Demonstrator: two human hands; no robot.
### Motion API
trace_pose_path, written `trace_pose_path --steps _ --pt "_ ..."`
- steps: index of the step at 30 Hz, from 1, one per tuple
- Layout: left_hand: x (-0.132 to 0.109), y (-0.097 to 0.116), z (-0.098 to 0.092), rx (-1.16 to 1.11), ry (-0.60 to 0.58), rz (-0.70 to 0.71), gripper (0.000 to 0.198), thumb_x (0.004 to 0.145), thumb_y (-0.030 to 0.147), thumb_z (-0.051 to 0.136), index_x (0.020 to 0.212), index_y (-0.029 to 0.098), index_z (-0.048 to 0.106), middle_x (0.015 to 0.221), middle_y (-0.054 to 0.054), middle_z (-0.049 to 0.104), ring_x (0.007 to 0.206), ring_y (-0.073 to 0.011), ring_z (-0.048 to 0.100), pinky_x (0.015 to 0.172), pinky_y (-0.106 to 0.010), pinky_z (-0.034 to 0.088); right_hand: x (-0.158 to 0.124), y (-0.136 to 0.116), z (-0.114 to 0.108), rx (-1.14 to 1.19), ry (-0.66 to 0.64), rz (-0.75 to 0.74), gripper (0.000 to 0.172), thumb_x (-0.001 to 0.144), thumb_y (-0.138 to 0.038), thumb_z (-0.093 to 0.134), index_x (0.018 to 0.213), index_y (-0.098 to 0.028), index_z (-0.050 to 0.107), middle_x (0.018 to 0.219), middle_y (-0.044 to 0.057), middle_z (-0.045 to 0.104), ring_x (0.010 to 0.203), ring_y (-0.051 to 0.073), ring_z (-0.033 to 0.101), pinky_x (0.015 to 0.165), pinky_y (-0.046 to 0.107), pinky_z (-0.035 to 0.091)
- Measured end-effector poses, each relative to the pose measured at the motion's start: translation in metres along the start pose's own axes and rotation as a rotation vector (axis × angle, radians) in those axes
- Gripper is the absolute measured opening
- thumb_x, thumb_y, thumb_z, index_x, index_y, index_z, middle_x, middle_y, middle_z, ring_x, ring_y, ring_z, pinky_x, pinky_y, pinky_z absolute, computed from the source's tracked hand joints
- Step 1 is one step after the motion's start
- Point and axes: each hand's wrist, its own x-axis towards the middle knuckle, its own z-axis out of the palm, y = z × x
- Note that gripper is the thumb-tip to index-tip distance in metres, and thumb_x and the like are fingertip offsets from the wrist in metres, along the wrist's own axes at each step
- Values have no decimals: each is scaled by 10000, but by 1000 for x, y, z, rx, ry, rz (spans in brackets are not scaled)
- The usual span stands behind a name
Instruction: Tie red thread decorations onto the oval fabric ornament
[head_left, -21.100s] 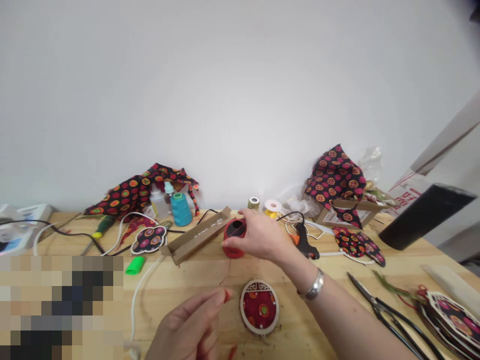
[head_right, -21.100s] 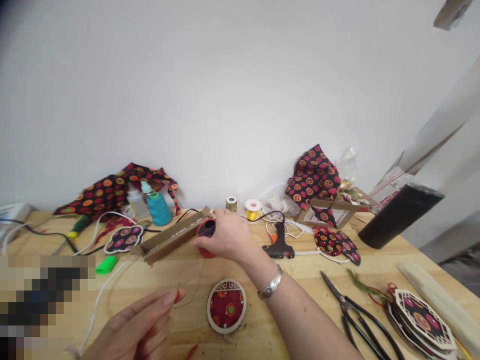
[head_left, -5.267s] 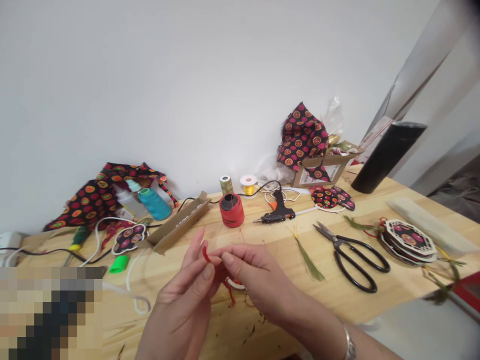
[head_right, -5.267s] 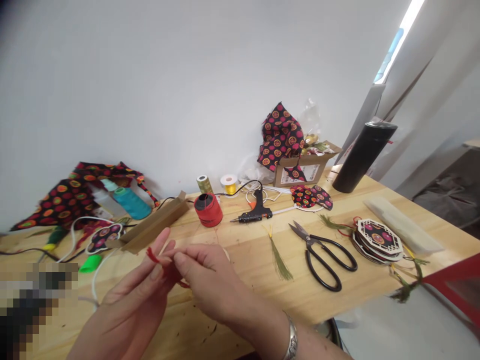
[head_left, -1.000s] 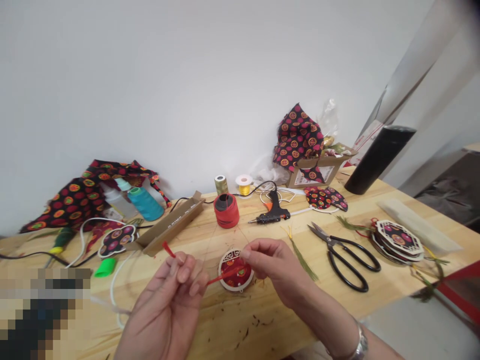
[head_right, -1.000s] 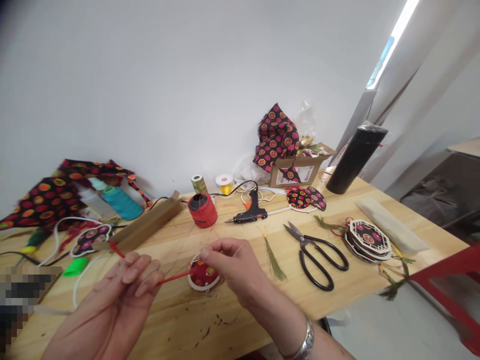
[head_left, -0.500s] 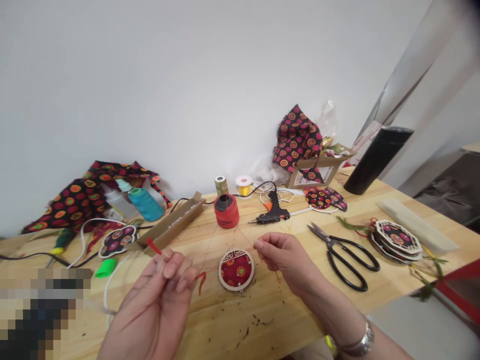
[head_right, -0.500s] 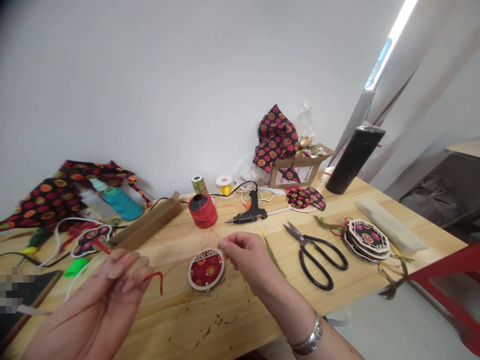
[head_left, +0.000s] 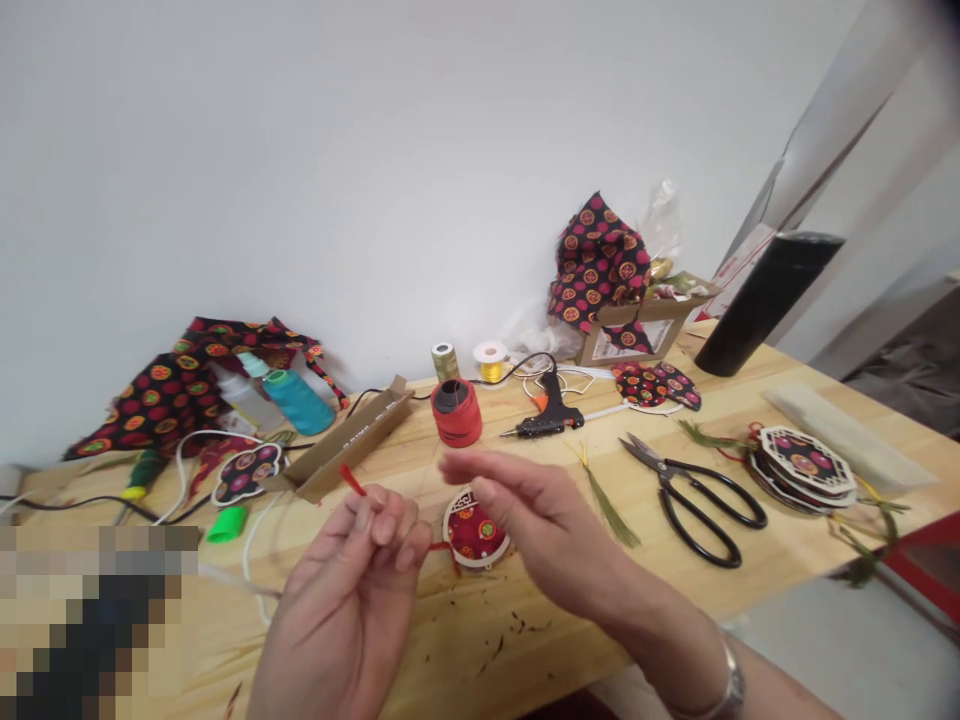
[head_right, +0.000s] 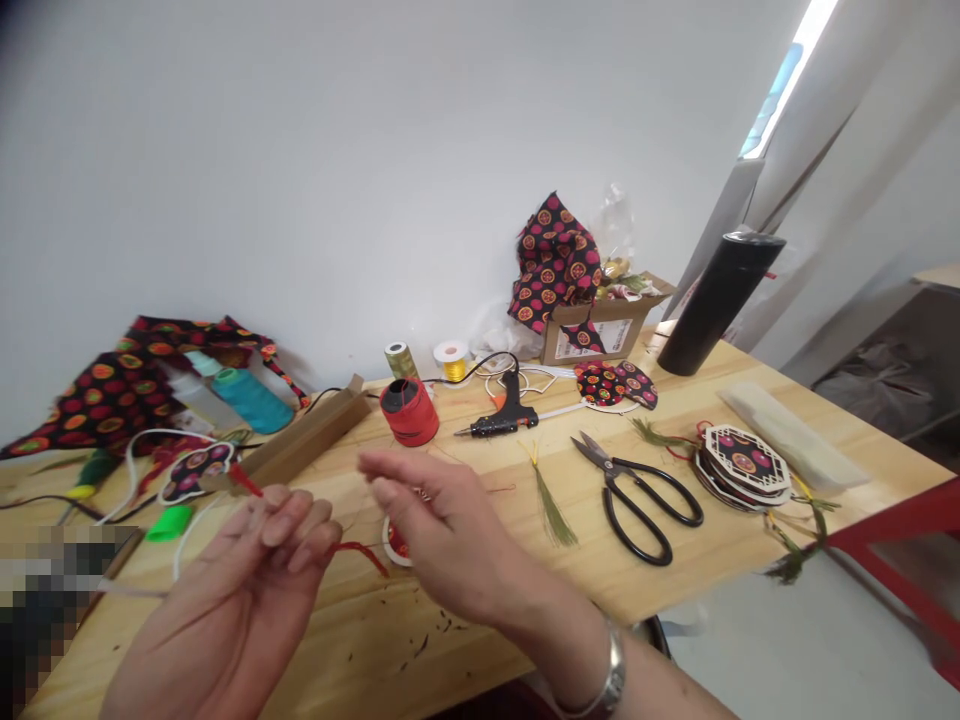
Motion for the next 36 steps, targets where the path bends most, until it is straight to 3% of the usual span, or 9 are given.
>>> trace_pose_path --steps 3,5,9,17,22,26,29,32,36 --pt "-1 -1 1 11 -16 22 186 802 49 514 664 146 593 688 -1 494 634 -106 462 591 -202 524 4 2 17 243 -193 89 272 837 -296 547 1089 -256 642 1009 20 662 975 170 582 859 316 444" --pt "-1 -1 0 -2 -28 29 184 808 60 514 666 152 584 677 6 480 621 -107 452 562 -201 518 4 8 21 326 -267 145 241 810 -295 584 1025 -229 671 898 9 663 831 140 583 767 275 454" --pt "-1 -1 -2 -39 -10 21 161 798 48 530 684 148 585 667 16 461 607 -97 439 557 -188 508 1 21 15 179 -153 268 155 722 -277 672 811 -160 719 680 -10 619 585 92 474 559 229 378" --pt "1 -3 -6 -82 43 -12 206 793 -1 491 684 138 597 674 8 473 616 -92 454 560 -185 512 -8 28 -16 81 9 312 106 680 -257 691 664 -153 702 634 5 646 588 114 522 600 257 401" --pt "3 -6 -7 -84 48 -8 192 782 0 511 675 132 600 663 9 493 593 -85 474 528 -168 515 -9 29 -28 1 95 304 130 676 -276 698 637 -152 688 556 -15 598 529 90 460 536 232 358" --pt "4 -8 -12 -34 123 -37 210 818 39 489 686 123 629 663 -2 559 611 -87 547 719 -264 568 -8 22 -32 -68 110 267 135 704 -260 675 619 -156 677 521 -26 554 504 81 404 497 226 317" --pt "2 -7 -19 18 192 -106 195 818 68 499 724 125 661 815 -73 670 800 -162 634 827 -361 541 -7 12 -36 -126 74 215 144 722 -252 661 615 -157 675 519 -23 553 501 84 407 493 230 323" --pt "-4 -6 -30 142 139 -270 114 771 157 612 832 115 698 1014 -149 688 1002 -257 611 880 -377 500 -7 2 -41 -228 19 133 151 746 -257 648 633 -162 682 548 -15 578 515 92 436 491 228 333" --pt "-17 -8 -53 471 -49 -506 244 697 343 699 868 170 722 873 -93 725 855 -241 655 773 -335 519 -6 -14 -45 -402 -74 27 146 785 -229 617 675 -163 687 595 -13 610 548 95 491 511 210 370"
